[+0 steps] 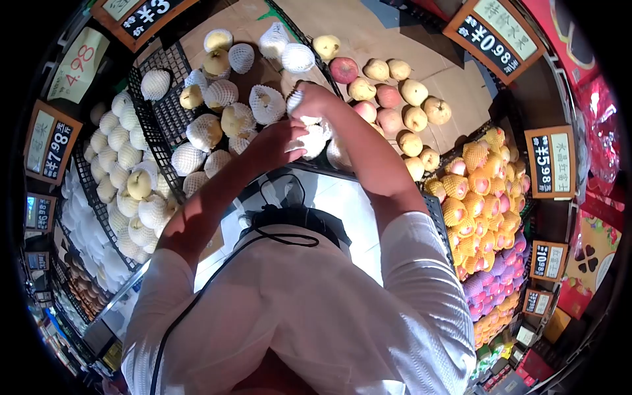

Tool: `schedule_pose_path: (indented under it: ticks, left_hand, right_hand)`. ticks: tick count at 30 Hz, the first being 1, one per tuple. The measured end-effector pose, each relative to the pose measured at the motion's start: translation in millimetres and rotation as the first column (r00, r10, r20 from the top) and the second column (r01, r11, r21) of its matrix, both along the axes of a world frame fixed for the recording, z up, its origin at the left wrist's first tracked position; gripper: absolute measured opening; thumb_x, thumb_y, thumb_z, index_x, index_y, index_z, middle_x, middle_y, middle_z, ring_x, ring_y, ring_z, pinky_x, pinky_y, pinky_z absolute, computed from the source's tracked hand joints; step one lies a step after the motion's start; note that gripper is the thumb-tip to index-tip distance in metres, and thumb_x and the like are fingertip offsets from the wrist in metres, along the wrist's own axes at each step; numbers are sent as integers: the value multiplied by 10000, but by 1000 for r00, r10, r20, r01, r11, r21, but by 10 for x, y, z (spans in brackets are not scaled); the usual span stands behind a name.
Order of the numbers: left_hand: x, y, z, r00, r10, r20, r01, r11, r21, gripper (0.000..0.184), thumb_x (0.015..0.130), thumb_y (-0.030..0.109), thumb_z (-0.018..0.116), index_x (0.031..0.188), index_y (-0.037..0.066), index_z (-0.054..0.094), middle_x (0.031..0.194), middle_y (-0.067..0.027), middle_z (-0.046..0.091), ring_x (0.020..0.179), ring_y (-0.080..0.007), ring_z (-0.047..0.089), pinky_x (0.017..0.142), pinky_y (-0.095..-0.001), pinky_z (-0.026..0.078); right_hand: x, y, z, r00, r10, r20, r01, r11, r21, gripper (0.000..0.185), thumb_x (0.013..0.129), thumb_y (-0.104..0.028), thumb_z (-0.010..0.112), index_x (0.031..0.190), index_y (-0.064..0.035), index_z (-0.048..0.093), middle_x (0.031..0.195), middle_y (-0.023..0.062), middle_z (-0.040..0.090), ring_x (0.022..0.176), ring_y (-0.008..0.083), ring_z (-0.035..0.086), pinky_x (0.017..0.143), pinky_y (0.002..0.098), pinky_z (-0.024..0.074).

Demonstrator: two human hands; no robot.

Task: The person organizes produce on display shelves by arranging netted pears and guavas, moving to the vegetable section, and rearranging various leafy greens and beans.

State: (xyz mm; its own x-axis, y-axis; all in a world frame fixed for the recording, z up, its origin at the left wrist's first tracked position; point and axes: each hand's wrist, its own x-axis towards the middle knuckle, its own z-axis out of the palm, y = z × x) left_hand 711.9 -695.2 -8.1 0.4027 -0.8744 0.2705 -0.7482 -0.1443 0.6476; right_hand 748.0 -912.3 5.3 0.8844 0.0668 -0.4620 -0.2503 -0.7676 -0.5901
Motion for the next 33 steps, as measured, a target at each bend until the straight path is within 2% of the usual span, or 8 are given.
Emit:
schedule_pose_path:
  ticks: [5,10,14,18,21,24,28,33]
  left_hand:
    - [-75,572,134,971,224,-80,-233,963,-136,272,824,106,792,1072,41,699,1103,-154,708,1025,-352,688,897,-403,565]
    - [-7,1197,317,852,442,-280,-474,879,-52,242,882,161,750,1083,31,717,1052,-161,731,911,-311,723,819,-378,570]
    - [107,1633,123,714,564,-416,-632,774,-36,227,917,147,726,1111,30,732,1031,-172,738,901,-262,732,785,-340,573]
    - [112,1803,207,672,690,-271,-709,705,37,218,928,129,721,1114,14,725,1021,-168,740,889,-265,735,791,-369,582]
    - [-6,1819,245,621,687,-377,-726,686,54,216,941,110,708,1123,-5,720,1027,-183,739,930,-265,736,809,-347,570]
    - [-63,1894,163,585,675,-449,-730,680,70,213,961,106,696,1135,-15,716,1035,-178,743,945,-245,736,813,-333,564]
    - [-99,1913,229,554,646,-525,-727,683,73,212,971,104,692,1138,-25,714,1025,-160,745,925,-219,728,808,-330,563]
    - [-88,1855,168,627,633,-455,-717,697,-18,202,968,100,700,1122,-30,718,1011,-157,743,875,-203,726,767,-312,563]
  right_hand:
    - [-352,35,-260,871,17,491,-34,999,27,620,605,-199,956,1035,-47,536,1113,202,550,1065,374,569,943,407,500]
    - [-230,-19,-7,960,83,267,-94,995,29,561,748,-486,882,890,-33,583,966,171,610,911,319,611,816,405,507]
    - [513,-175,80,891,-87,446,49,994,95,469,765,-390,862,947,-43,604,931,147,665,844,311,653,769,421,522]
    - [1151,-58,73,780,383,496,-80,846,-527,555,742,-331,853,1200,-89,653,1196,163,679,1130,313,651,939,415,545]
    - [1273,195,135,926,351,137,-133,645,-753,664,718,-378,867,1272,-82,649,1304,141,639,1245,307,589,1035,392,513]
    - [1221,259,39,940,290,181,-35,608,-793,740,694,-427,879,1292,-60,644,1352,139,608,1283,319,560,1061,386,495]
    - [1048,219,212,935,354,-33,-237,550,-801,792,657,-405,903,1320,-64,636,1389,152,573,1293,311,552,1062,394,499]
    - [395,-130,238,938,274,214,-129,845,-519,807,593,-313,913,1261,8,593,1329,224,573,1264,396,553,1066,459,483]
